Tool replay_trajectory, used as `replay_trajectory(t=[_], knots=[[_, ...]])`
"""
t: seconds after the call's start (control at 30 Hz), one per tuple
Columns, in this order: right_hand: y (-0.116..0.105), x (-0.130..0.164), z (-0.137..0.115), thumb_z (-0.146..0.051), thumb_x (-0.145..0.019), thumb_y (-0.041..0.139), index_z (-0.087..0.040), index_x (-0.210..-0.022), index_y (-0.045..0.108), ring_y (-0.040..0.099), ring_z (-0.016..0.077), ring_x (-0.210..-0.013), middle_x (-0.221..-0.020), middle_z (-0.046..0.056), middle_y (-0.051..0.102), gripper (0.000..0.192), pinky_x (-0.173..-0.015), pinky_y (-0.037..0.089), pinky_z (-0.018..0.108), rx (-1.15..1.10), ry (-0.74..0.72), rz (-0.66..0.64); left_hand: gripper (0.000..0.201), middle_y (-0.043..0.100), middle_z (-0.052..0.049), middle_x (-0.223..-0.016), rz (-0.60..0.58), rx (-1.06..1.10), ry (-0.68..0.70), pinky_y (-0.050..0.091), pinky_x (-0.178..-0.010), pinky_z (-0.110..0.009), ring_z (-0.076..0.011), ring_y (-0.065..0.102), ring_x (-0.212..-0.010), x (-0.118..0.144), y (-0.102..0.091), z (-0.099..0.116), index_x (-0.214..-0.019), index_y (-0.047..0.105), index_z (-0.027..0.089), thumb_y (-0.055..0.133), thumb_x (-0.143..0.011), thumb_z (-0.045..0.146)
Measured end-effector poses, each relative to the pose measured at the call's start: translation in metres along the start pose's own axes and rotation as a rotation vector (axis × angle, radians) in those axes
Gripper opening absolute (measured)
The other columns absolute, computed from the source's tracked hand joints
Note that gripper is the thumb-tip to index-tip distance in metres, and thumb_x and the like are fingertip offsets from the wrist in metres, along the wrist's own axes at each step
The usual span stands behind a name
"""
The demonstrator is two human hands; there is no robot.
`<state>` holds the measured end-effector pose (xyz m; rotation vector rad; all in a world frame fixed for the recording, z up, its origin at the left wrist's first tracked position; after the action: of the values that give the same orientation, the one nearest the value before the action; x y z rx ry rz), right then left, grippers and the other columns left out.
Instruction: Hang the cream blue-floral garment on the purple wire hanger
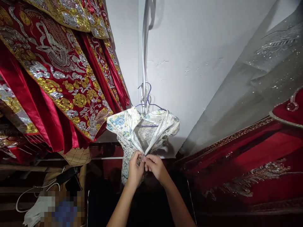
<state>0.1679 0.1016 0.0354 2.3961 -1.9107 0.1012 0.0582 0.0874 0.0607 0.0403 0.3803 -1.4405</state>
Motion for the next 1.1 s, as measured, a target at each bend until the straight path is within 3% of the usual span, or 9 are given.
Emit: replay_trajectory(t=[0.1, 0.2, 0.43, 0.53, 0.67, 0.77, 0.83, 0.97, 1.1], knots=[[0.005, 0.001, 0.013, -0.048, -0.077, 0.062, -0.017, -0.06, 0.06, 0.032, 0.0083, -0.034, -0.039, -0.001, 0.05, 0.035, -0.041, 0.019, 0.026, -0.034, 0.18, -0.076, 0.012, 0.051, 0.001, -0.071, 0.02, -0.006, 0.034, 0.039, -0.069, -0.025, -0.0154, 0.048, -0.071, 0.003, -0.004, 0.002, -0.074, 0.053, 0.02, 0.056, -0.086, 0.02], [0.001, -0.003, -0.007, -0.047, -0.076, 0.064, -0.019, -0.056, 0.059, 0.029, 0.008, -0.034, -0.038, -0.001, 0.047, 0.035, -0.04, 0.013, 0.026, -0.1, 0.209, -0.095, 0.016, 0.053, 0.0, -0.071, 0.024, 0.013, 0.035, 0.039, -0.067, -0.026, -0.0163, 0.049, -0.07, 0.006, -0.006, -0.002, -0.073, 0.057, 0.02, 0.059, -0.087, 0.026], [-0.046, -0.044, -0.169, -0.04, -0.074, 0.073, -0.016, -0.066, 0.062, 0.032, 0.0062, -0.039, -0.045, -0.004, 0.048, 0.027, -0.038, 0.018, 0.023, -0.22, -0.136, 0.097, 0.023, 0.054, -0.002, -0.07, 0.001, 0.107, 0.048, 0.04, -0.065, -0.028, -0.0184, 0.049, -0.068, 0.005, 0.008, 0.005, -0.07, 0.059, 0.02, 0.065, -0.085, 0.036], [-0.049, -0.046, -0.21, -0.039, -0.075, 0.069, -0.015, -0.067, 0.061, 0.032, 0.0055, -0.037, -0.044, -0.004, 0.048, 0.026, -0.037, 0.016, 0.021, -0.282, -0.268, 0.142, 0.023, 0.055, -0.003, -0.069, -0.077, 0.097, 0.079, 0.041, -0.064, -0.029, -0.0181, 0.051, -0.067, -0.001, 0.018, 0.012, -0.068, 0.058, 0.02, 0.065, -0.084, 0.035], [-0.033, -0.033, -0.203, -0.04, -0.08, 0.065, -0.017, -0.069, 0.061, 0.04, 0.0072, -0.039, -0.047, -0.003, 0.053, 0.026, -0.038, 0.025, 0.02, -0.211, -0.27, 0.102, 0.011, 0.063, -0.004, -0.076, -0.176, 0.085, 0.099, 0.047, -0.066, -0.031, -0.0183, 0.058, -0.068, -0.023, 0.011, 0.035, -0.082, 0.066, 0.02, 0.066, -0.083, 0.031], [-0.026, -0.022, -0.197, -0.039, -0.084, 0.061, -0.017, -0.069, 0.061, 0.041, 0.0075, -0.041, -0.048, -0.003, 0.053, 0.027, -0.041, 0.029, 0.02, -0.156, -0.292, 0.079, 0.04, 0.068, -0.009, -0.104, -0.104, 0.177, 0.213, 0.051, -0.084, -0.035, -0.0207, 0.065, -0.089, -0.056, -0.02, 0.09, -0.127, 0.058, 0.023, 0.062, -0.089, 0.031], [-0.025, -0.018, -0.202, -0.039, -0.086, 0.059, -0.017, -0.069, 0.061, 0.04, 0.0075, -0.041, -0.047, -0.003, 0.053, 0.028, -0.042, 0.029, 0.02, -0.129, -0.331, 0.065, 0.048, 0.068, -0.009, -0.11, -0.054, 0.13, 0.342, 0.048, -0.092, -0.036, -0.0215, 0.064, -0.101, -0.077, -0.037, 0.136, -0.137, 0.051, 0.024, 0.06, -0.091, 0.031], [-0.028, -0.024, -0.205, -0.041, -0.087, 0.058, -0.018, -0.07, 0.06, 0.039, 0.0081, -0.041, -0.046, -0.003, 0.051, 0.029, -0.041, 0.026, 0.021, -0.16, -0.376, 0.048, 0.021, 0.068, -0.007, -0.101, -0.109, -0.097, 0.493, 0.047, -0.086, -0.032, -0.02, 0.063, -0.093, -0.103, -0.031, 0.193, -0.107, 0.067, 0.02, 0.054, -0.096, 0.034], [-0.036, -0.036, -0.182, -0.044, -0.086, 0.06, -0.018, -0.071, 0.06, 0.038, 0.0084, -0.043, -0.048, -0.004, 0.049, 0.03, -0.044, 0.027, 0.022, -0.148, -0.404, 0.105, 0.019, 0.063, -0.005, -0.089, -0.109, -0.245, 0.555, 0.043, -0.079, -0.029, -0.0185, 0.058, -0.084, -0.104, -0.021, 0.197, -0.091, 0.062, 0.019, 0.049, -0.098, 0.032]])
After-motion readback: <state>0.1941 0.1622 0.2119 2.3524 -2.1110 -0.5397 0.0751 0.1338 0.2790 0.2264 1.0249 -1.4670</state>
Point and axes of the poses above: each hand's wrist, its own x-axis away from the middle knuckle, its own y-axis out of the palm, z = x × y, the point moved 10 cm from there along -x, towards the middle knuckle
